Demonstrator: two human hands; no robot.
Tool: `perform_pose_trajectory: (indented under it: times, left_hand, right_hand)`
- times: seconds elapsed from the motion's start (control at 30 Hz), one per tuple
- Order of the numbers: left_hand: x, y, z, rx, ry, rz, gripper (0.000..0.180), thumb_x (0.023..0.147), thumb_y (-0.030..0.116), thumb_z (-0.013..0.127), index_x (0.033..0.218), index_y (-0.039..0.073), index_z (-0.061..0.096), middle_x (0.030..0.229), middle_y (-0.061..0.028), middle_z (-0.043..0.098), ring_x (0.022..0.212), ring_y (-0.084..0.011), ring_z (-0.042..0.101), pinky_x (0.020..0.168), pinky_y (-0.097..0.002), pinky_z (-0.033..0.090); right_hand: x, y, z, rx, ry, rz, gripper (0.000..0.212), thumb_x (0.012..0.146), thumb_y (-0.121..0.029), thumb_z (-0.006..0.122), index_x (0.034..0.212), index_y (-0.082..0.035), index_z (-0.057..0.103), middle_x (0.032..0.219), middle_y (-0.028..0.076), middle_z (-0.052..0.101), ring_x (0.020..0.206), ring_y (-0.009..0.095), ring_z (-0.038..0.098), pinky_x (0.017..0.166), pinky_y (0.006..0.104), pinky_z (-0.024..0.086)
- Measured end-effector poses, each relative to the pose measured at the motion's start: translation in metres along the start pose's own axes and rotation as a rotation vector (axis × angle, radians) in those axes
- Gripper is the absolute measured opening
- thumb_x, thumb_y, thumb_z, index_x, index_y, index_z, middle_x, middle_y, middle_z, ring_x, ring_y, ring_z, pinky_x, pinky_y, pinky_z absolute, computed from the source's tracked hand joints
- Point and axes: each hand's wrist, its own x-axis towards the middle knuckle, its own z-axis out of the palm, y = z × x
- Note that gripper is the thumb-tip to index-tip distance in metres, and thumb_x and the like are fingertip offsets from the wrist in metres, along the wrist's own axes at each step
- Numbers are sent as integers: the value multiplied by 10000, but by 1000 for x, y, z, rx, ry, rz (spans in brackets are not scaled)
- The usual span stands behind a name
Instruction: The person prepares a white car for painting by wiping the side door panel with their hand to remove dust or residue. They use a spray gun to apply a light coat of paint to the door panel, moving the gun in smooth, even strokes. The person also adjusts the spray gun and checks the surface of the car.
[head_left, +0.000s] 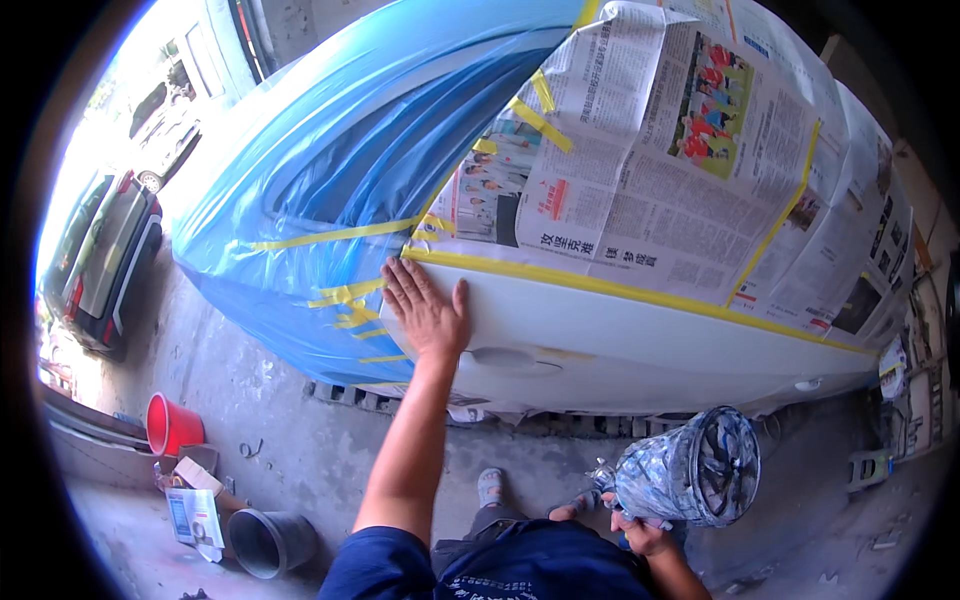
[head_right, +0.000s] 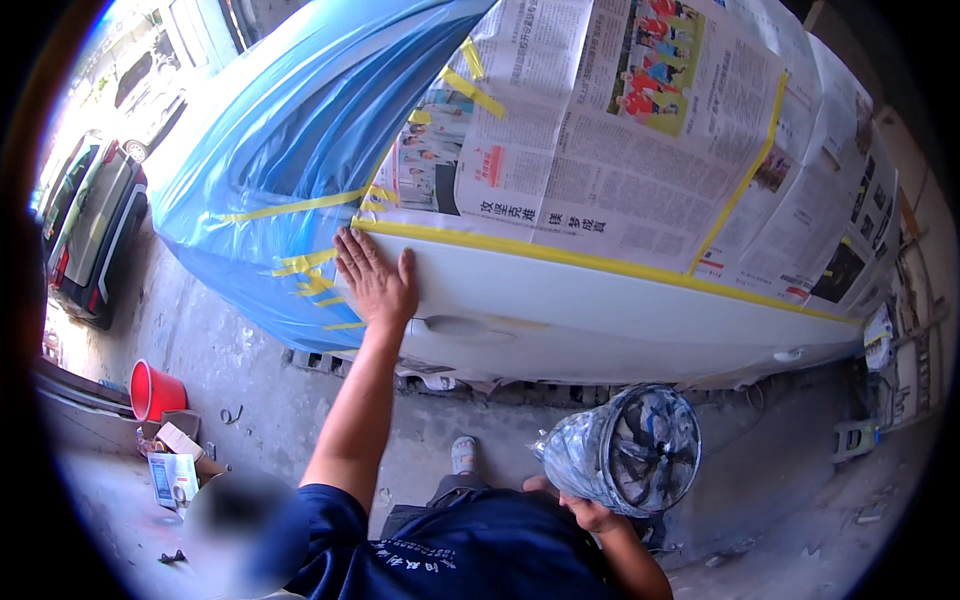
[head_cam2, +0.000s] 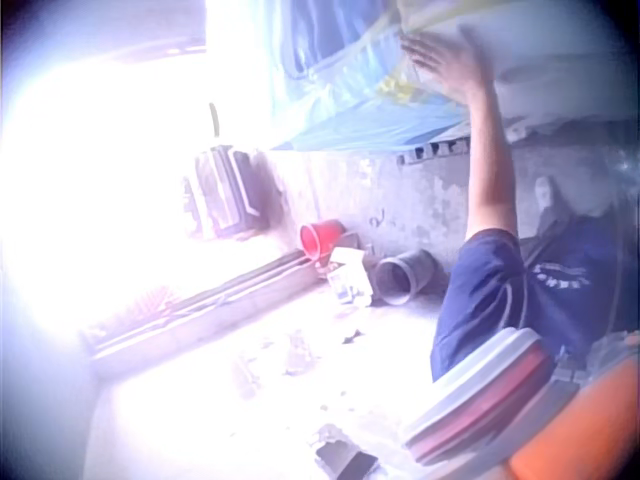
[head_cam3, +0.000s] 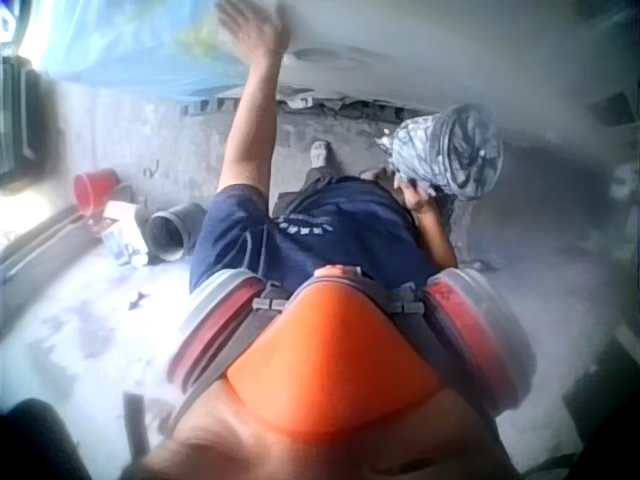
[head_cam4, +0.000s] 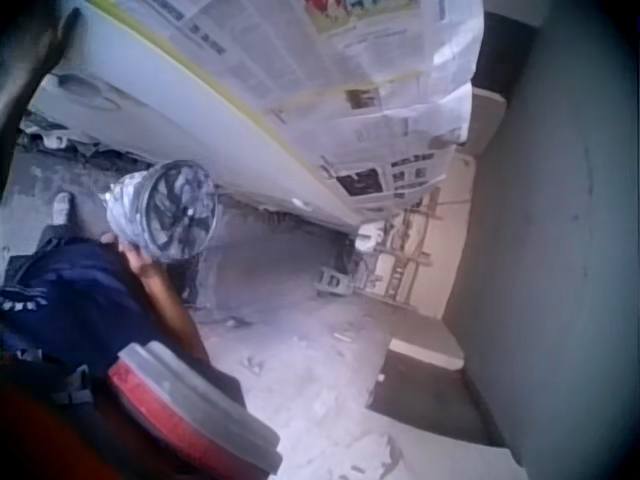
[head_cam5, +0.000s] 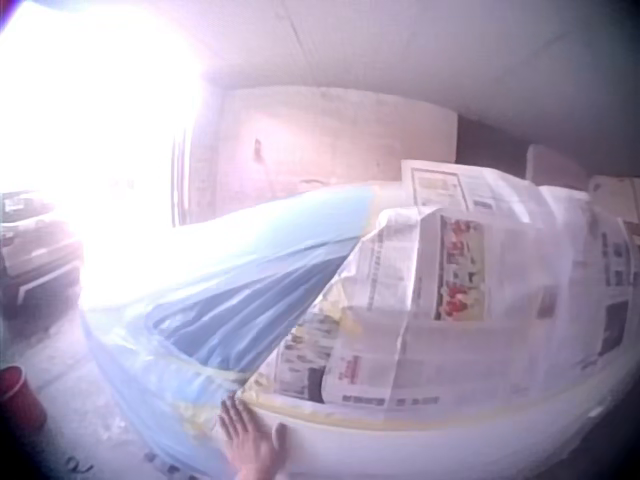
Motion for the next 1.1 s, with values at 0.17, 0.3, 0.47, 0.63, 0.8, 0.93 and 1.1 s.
perform_pose_trajectory:
  times: [0.17,0.3,0.47,0.63,0.8,0.93,1.1]
  left_hand:
    - [-69,80,25,-114,-265,241,951,874,541,513,1466,-104,142,1550,-297,78,1460,-407,42,1174,-515,33]
    - [-49,39,22,-45,-326,281,927,867,523,535,1487,-57,162,1562,-248,131,1466,-367,84,1178,-498,36]
    - [-5,0,7,41,-17,76,907,908,483,502,1458,-130,122,1534,-333,82,1452,-440,16,1171,-514,14]
    - [-77,117,28,-99,-305,305,979,866,568,530,1453,-123,160,1538,-320,94,1451,-438,17,1164,-540,2]
    - [-56,61,29,-68,-463,607,868,877,517,537,1525,81,159,1590,-149,118,1473,-316,68,1170,-523,6]
    - [-10,-16,-16,149,-296,568,918,798,385,678,1460,-60,222,1548,-261,159,1456,-402,86,1168,-525,57]
    - [-25,56,23,133,-473,902,874,776,496,682,1394,-43,381,1526,-236,249,1431,-390,205,1166,-484,157]
  right_hand:
    - [-4,-2,-8,44,28,43,317,956,-175,529,1098,105,575,713,79,583,625,148,546,651,295,466]
    - [-2,-8,-16,75,72,78,341,956,-201,548,1102,106,574,690,74,573,622,145,545,652,295,458]
    - [-14,7,-20,71,120,12,353,954,-204,551,1126,102,571,692,64,573,623,137,539,649,285,448]
    - [-15,5,-23,74,88,72,333,953,-178,532,1146,91,572,680,59,567,632,128,532,655,277,442]
    - [-27,26,-40,-27,124,10,260,941,-108,527,1148,37,588,965,107,638,661,135,561,603,274,456]
    - [-46,39,-45,-59,252,-37,258,941,-67,514,1170,37,573,1040,132,652,676,145,580,613,283,483]
    - [-47,77,-38,-154,320,-49,234,935,-61,524,1143,30,578,1000,124,642,679,143,571,621,287,492]
